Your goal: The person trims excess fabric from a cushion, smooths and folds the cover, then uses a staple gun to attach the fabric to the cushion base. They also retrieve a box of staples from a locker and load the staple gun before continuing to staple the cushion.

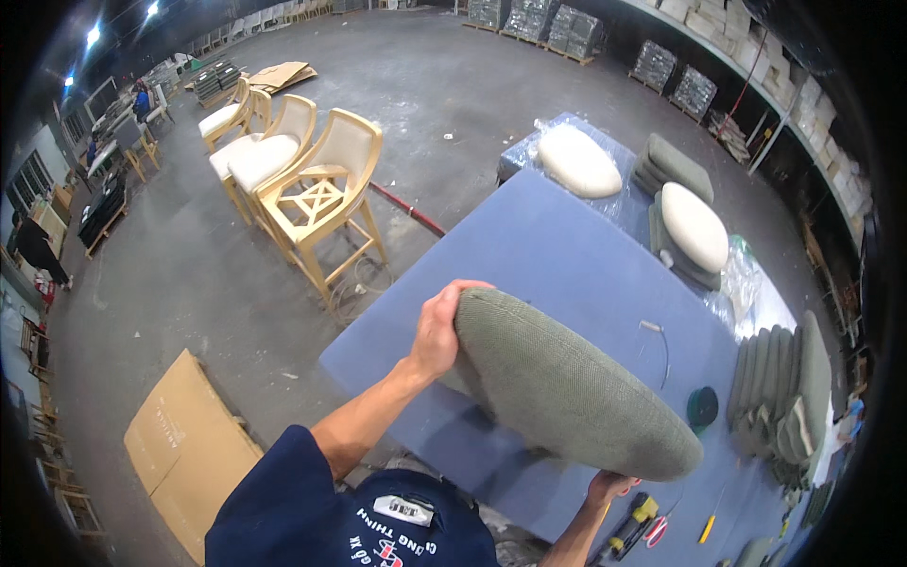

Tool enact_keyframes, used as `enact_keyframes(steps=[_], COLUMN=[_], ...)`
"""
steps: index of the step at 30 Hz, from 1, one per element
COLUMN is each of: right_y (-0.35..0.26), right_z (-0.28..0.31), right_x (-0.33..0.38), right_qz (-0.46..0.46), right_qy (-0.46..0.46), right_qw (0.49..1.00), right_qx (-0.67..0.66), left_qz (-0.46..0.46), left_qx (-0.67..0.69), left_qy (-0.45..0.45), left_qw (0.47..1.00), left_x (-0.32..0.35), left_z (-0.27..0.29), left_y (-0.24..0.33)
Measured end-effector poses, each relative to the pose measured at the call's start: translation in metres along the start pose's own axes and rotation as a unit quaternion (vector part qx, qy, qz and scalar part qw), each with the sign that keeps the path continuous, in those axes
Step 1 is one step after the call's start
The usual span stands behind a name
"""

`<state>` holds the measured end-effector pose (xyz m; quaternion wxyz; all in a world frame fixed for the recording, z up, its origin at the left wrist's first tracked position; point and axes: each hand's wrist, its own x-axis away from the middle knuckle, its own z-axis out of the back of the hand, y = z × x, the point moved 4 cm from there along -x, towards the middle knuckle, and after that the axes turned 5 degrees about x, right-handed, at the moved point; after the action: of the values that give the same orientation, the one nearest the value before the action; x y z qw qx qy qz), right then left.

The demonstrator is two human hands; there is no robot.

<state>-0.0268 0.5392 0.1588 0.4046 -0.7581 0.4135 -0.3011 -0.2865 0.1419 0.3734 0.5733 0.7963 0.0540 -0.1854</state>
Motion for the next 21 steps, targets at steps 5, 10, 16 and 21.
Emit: enact_keyframes(steps=[5,10,16,21], right_y=[0.015,-0.056,-0.110,-0.120], right_z=[0.087,-0.041,-0.134,-0.197], right_x=[0.023,0.089,0.142,0.156], right_qz=[0.080,0.125,0.233,0.353], right_qy=[-0.021,-0.096,-0.082,-0.166], right_qw=[0.992,0.984,0.955,0.883], right_qx=[0.096,0.083,0.162,0.260], left_qz=[-0.014,0.042,0.150,0.147], left_qx=[-0.027,0.114,0.219,0.219], left_qy=[-0.012,0.057,0.075,0.091], left_qw=[0.999,0.991,0.961,0.960], left_x=[0.025,0.032,-0.006,-0.014], left_z=[-0.009,0.084,0.141,0.199], left_y=[-0.013,-0.055,-0.069,-0.076])
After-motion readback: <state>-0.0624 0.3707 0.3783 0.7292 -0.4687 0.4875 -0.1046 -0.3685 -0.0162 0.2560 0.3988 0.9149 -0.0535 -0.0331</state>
